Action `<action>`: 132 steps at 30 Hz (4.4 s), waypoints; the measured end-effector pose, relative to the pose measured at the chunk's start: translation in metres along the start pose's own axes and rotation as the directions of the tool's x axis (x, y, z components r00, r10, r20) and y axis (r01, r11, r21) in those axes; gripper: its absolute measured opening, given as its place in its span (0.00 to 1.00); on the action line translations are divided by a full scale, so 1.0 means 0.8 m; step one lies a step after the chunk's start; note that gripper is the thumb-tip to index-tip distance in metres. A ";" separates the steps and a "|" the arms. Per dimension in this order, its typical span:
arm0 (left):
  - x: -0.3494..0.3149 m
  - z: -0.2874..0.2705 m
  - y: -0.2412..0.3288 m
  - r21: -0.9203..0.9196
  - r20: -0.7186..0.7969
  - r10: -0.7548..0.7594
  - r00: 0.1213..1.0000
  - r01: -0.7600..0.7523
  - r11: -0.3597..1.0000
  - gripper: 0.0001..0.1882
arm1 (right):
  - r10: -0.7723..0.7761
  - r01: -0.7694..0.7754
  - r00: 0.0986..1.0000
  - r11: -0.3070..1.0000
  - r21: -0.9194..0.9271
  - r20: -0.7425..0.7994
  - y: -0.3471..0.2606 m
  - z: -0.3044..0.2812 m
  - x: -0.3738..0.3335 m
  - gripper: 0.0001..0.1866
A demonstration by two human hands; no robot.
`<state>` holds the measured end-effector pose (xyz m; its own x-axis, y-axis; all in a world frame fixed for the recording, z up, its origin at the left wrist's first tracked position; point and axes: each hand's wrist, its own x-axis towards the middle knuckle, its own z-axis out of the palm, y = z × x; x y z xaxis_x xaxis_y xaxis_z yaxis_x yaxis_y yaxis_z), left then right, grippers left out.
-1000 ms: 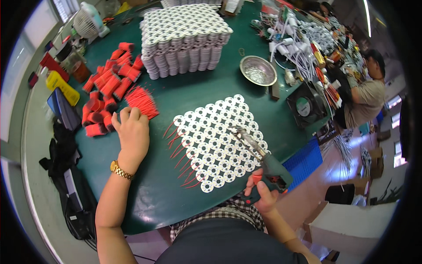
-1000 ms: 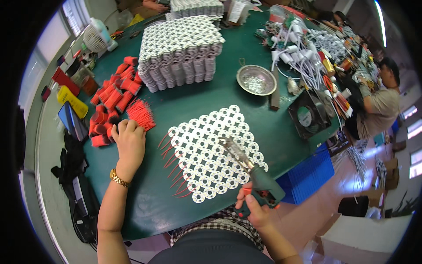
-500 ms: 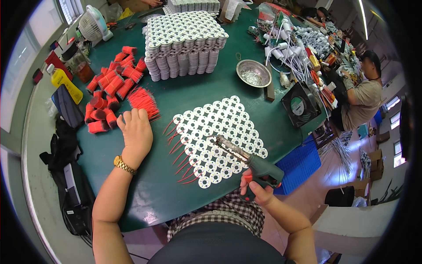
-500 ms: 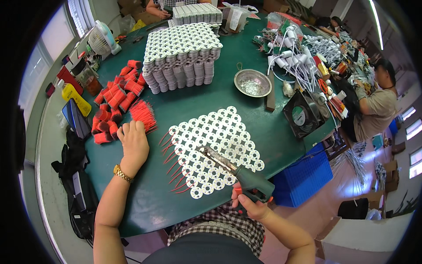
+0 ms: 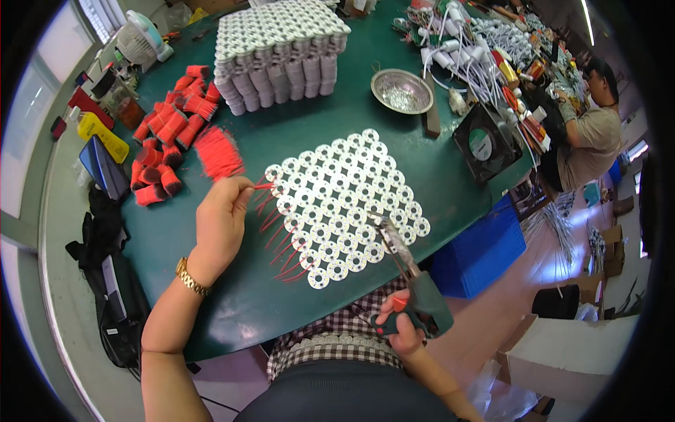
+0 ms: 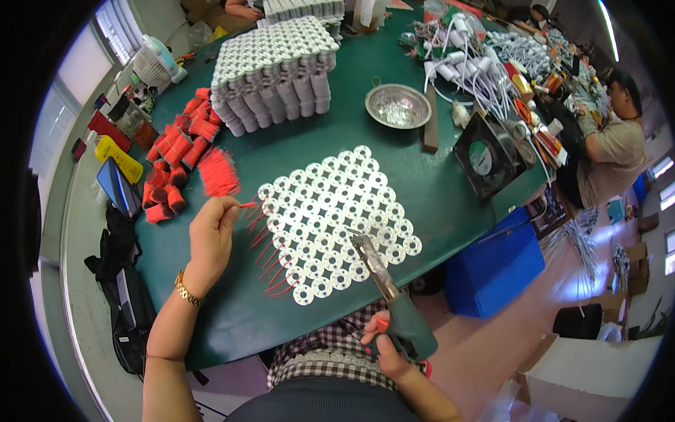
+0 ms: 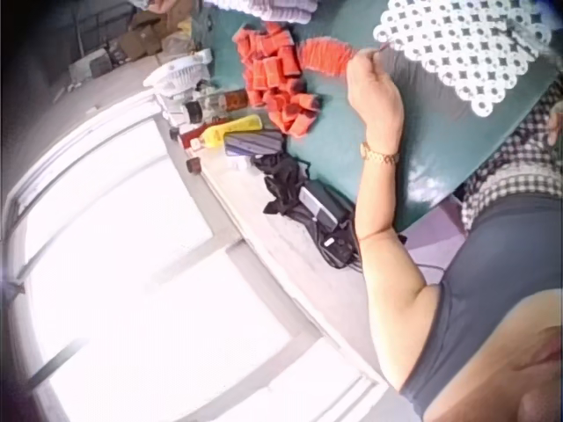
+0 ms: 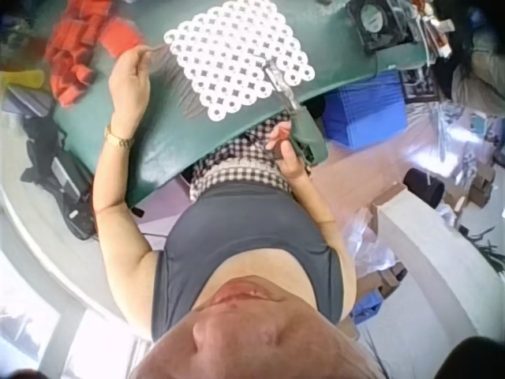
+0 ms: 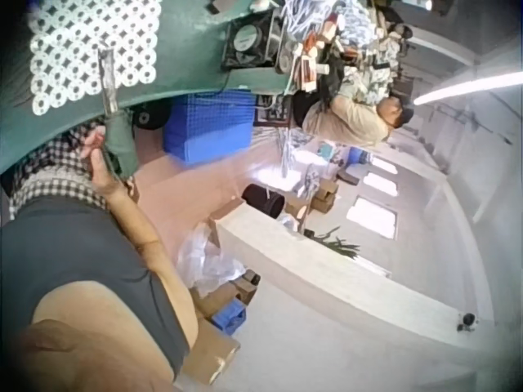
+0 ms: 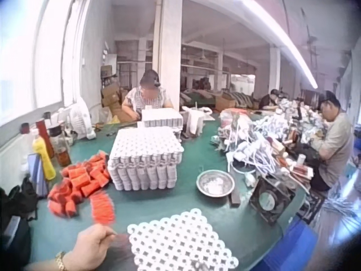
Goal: The person solders red wires onto a grid of circular LED modules on a workbench using a soldering iron and solder.
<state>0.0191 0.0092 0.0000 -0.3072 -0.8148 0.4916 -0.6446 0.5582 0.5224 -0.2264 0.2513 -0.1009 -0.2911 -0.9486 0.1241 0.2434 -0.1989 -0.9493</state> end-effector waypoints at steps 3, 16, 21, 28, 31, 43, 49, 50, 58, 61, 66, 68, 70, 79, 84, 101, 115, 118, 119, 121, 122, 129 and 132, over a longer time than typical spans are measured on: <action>-0.025 -0.008 0.044 -0.101 0.161 -0.038 0.986 0.055 0.993 0.04 | 0.002 0.008 0.998 0.985 0.170 -0.059 -0.016 0.002 -0.012 0.36; -0.098 0.006 0.064 -0.063 0.345 -0.009 0.939 0.033 0.997 0.04 | 0.257 -0.223 0.937 0.961 -0.162 0.238 -0.056 -0.003 -0.014 0.27; -0.105 0.009 0.054 -0.123 0.361 0.119 0.925 -0.079 0.989 0.05 | 0.220 -0.151 0.938 0.955 -0.256 0.267 -0.062 0.008 -0.012 0.19; -0.106 0.012 0.056 -0.059 0.362 0.164 0.918 -0.154 0.986 0.08 | 0.251 -0.187 0.959 0.909 -0.373 0.132 -0.078 0.000 -0.027 0.16; -0.107 0.009 0.056 -0.062 0.369 0.157 0.916 -0.145 0.988 0.08 | 0.313 -0.081 0.914 0.765 -0.638 0.258 -0.086 -0.019 -0.022 0.17; -0.105 0.009 0.053 -0.094 0.379 0.113 0.919 -0.084 0.992 0.07 | 0.216 0.002 0.950 0.719 -0.695 0.226 -0.036 -0.024 -0.049 0.08; -0.103 0.007 0.055 -0.091 0.394 0.100 0.914 -0.069 0.993 0.07 | 0.229 0.053 0.937 0.655 -0.754 0.265 -0.042 -0.018 -0.038 0.04; -0.104 0.007 0.052 -0.089 0.395 0.093 0.914 -0.062 0.994 0.07 | 0.224 0.114 0.927 0.594 -0.796 0.300 -0.045 -0.013 -0.032 0.06; -0.103 0.007 0.055 -0.066 0.392 0.109 0.914 -0.091 0.994 0.07 | 0.127 0.241 0.919 0.567 -0.788 0.372 -0.037 -0.019 -0.038 0.08; -0.101 0.007 0.056 -0.058 0.395 0.108 0.912 -0.092 0.994 0.08 | 0.100 0.299 0.911 0.504 -0.810 0.399 -0.055 -0.007 -0.023 0.08; -0.100 0.006 0.056 -0.060 0.395 0.117 0.911 -0.102 0.993 0.08 | 0.458 -0.197 0.887 0.498 -0.844 0.064 -0.058 -0.013 -0.038 0.07; -0.101 0.008 0.058 -0.051 0.400 0.121 0.909 -0.109 0.993 0.08 | 0.278 0.094 0.931 0.443 -0.892 0.236 -0.062 -0.009 -0.031 0.07; -0.102 0.009 0.058 -0.047 0.393 0.122 0.912 -0.112 0.993 0.08 | 0.365 -0.087 0.924 0.500 -0.862 0.118 -0.059 -0.003 -0.033 0.07; -0.068 -0.067 0.079 0.153 0.636 -0.056 0.769 -0.055 0.987 0.06 | 0.153 0.207 0.930 0.533 -0.821 0.334 -0.069 -0.002 -0.028 0.05; -0.060 -0.080 0.110 0.101 0.563 -0.134 0.815 0.093 0.991 0.06 | 0.067 0.198 0.943 0.674 -0.712 0.326 -0.065 -0.015 -0.033 0.17; -0.116 0.008 0.070 -0.087 0.442 0.086 0.893 -0.052 0.995 0.06 | 0.140 0.135 0.943 0.668 -0.732 0.302 -0.069 -0.014 -0.037 0.17; -0.120 0.012 0.073 -0.026 0.393 0.079 0.916 -0.075 0.997 0.06 | 0.100 0.180 0.941 0.663 -0.727 0.324 -0.052 -0.018 -0.054 0.12; -0.120 0.013 0.072 -0.021 0.384 0.096 0.918 -0.096 0.995 0.07 | 0.058 0.200 0.948 0.656 -0.727 0.313 -0.033 -0.031 -0.064 0.18; -0.120 0.013 0.072 -0.020 0.384 0.095 0.919 -0.095 0.995 0.07 | 0.088 0.198 0.935 0.675 -0.711 0.344 -0.031 -0.032 -0.065 0.19; -0.120 0.013 0.073 0.004 0.383 0.101 0.918 -0.111 0.994 0.07 | 0.144 0.092 0.952 0.709 -0.699 0.271 -0.028 -0.030 -0.074 0.18; -0.120 0.014 0.073 0.004 0.383 0.099 0.918 -0.109 0.994 0.07 | 0.202 -0.015 0.959 0.736 -0.676 0.199 -0.026 -0.030 -0.079 0.18; -0.120 0.015 0.073 -0.005 0.368 0.107 0.924 -0.113 0.994 0.07 | 0.335 -0.161 0.934 0.709 -0.686 0.127 -0.011 -0.038 -0.091 0.18; -0.121 0.015 0.071 0.011 0.368 0.106 0.924 -0.119 0.993 0.08 | 0.074 0.160 0.957 0.671 -0.724 0.280 -0.016 -0.031 -0.081 0.18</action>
<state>0.0035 0.1184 -0.0264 -0.6100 -0.7508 0.2534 -0.6114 0.6494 0.4523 -0.2339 0.3213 -0.1040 -0.0013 -0.9916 0.1295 -0.5529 -0.1072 -0.8263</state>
